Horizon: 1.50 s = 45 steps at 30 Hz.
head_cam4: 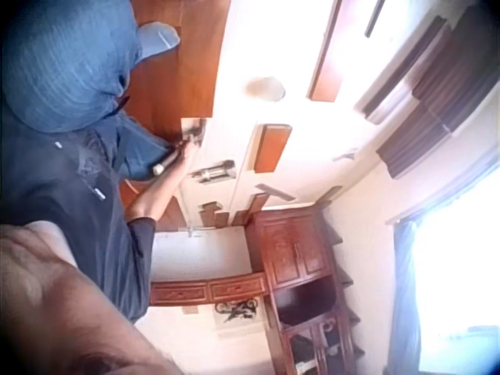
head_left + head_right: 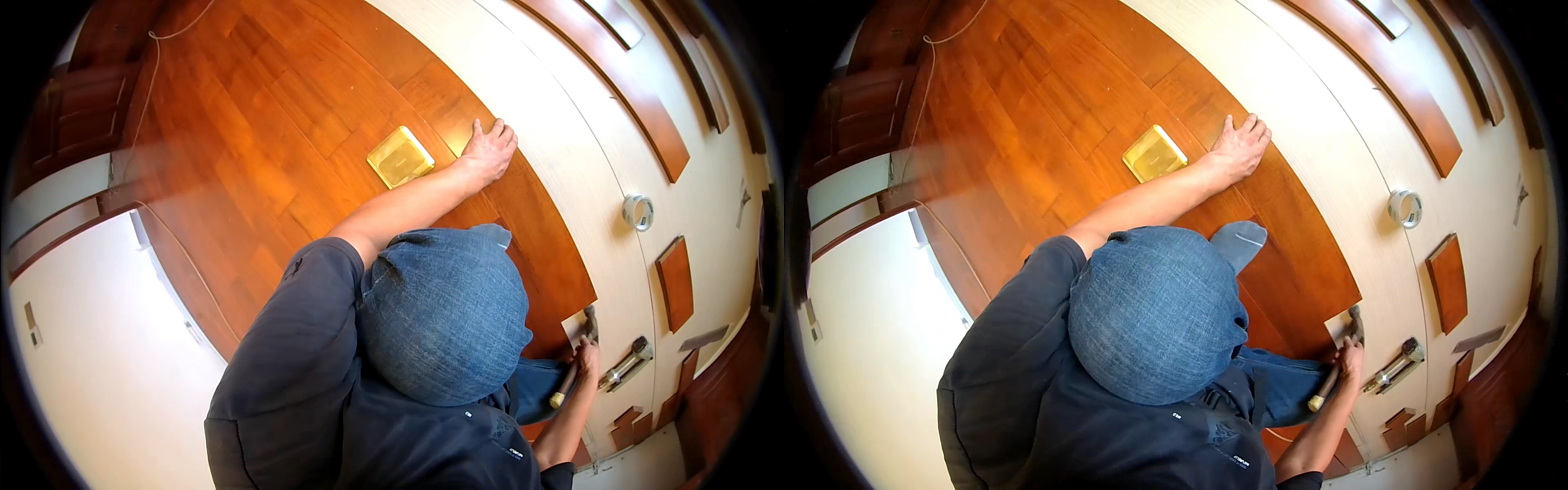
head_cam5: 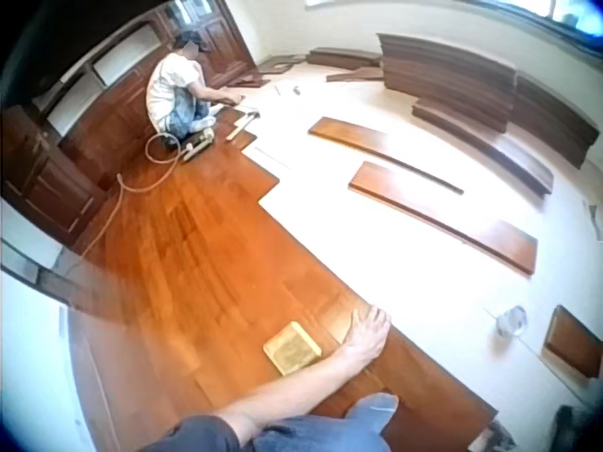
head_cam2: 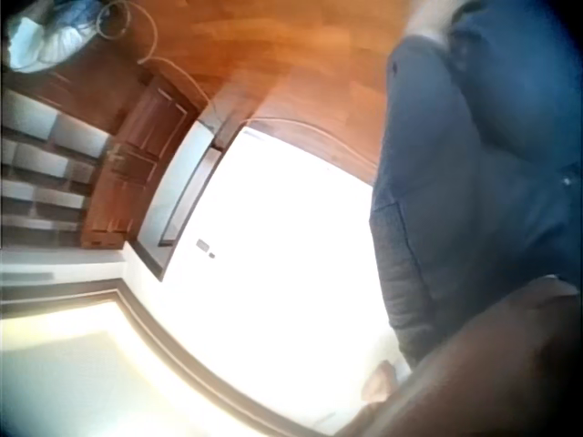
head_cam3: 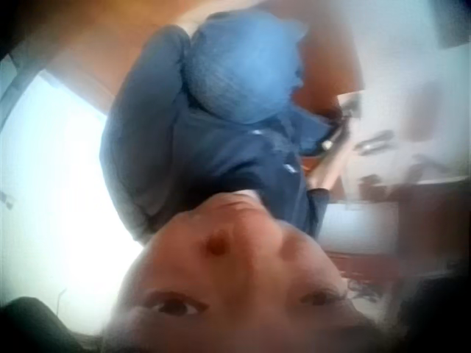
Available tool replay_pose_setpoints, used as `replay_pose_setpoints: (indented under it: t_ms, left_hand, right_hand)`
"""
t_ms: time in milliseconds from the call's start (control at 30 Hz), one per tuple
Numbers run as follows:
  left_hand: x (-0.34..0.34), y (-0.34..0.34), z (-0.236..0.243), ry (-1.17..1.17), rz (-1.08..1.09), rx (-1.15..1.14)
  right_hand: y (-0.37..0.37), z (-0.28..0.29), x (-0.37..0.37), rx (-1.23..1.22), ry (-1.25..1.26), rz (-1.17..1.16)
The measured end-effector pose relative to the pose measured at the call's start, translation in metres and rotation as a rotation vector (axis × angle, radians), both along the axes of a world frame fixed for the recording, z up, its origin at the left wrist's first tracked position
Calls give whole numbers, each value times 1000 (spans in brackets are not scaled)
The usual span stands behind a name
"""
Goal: The person installs hardwood flooring by applying glue to the subfloor, placing wooden planks, and securing them with a hammer and a nail gun. They use a tapping block to fit the planks tightly together.
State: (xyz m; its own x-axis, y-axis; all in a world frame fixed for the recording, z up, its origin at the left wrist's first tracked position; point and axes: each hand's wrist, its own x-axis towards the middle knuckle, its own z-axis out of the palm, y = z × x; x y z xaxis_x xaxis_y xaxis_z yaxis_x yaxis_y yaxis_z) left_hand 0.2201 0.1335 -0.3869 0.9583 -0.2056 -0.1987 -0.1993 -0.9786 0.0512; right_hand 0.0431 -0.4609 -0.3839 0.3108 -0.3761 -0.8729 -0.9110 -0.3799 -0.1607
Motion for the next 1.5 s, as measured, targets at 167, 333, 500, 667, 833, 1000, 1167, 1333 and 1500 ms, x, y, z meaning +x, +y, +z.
replay_pose_setpoints:
  t_ms: [167, 333, 500, 667, 833, 1000, 1167, 1333, 1500]
  left_hand:
    - [2, -1, 1, -1, 6, 10]
    - [0, -3, -3, -3, 20, -6]
    - [3, 2, 1, 19, 0, -19]
    - [-6, 0, -6, 0, 35, -23]
    - [-8, 1, -2, 31, 61, -48]
    - [-43, -1, -32, -19, 199, -257]
    - [-67, 3, -25, 26, 133, -151]
    - [-74, 9, -17, 26, 123, -230]
    - [-84, 9, -12, 87, 130, -196]
  right_hand:
    - [12, 10, 8, 56, 67, 47]
    - [10, 1, -1, 55, -30, 40]
    - [-14, -10, -6, 39, -18, -15]
    - [4, -5, 5, 56, -59, 163]
    - [3, 14, 33, -81, -158, -21]
    - [84, 41, 140, -168, -420, 400]
    - [269, 53, 281, -232, -548, 1179]
    - [390, 5, 363, 8, -707, 1357]
    - [436, 3, 342, 117, -575, 1488]
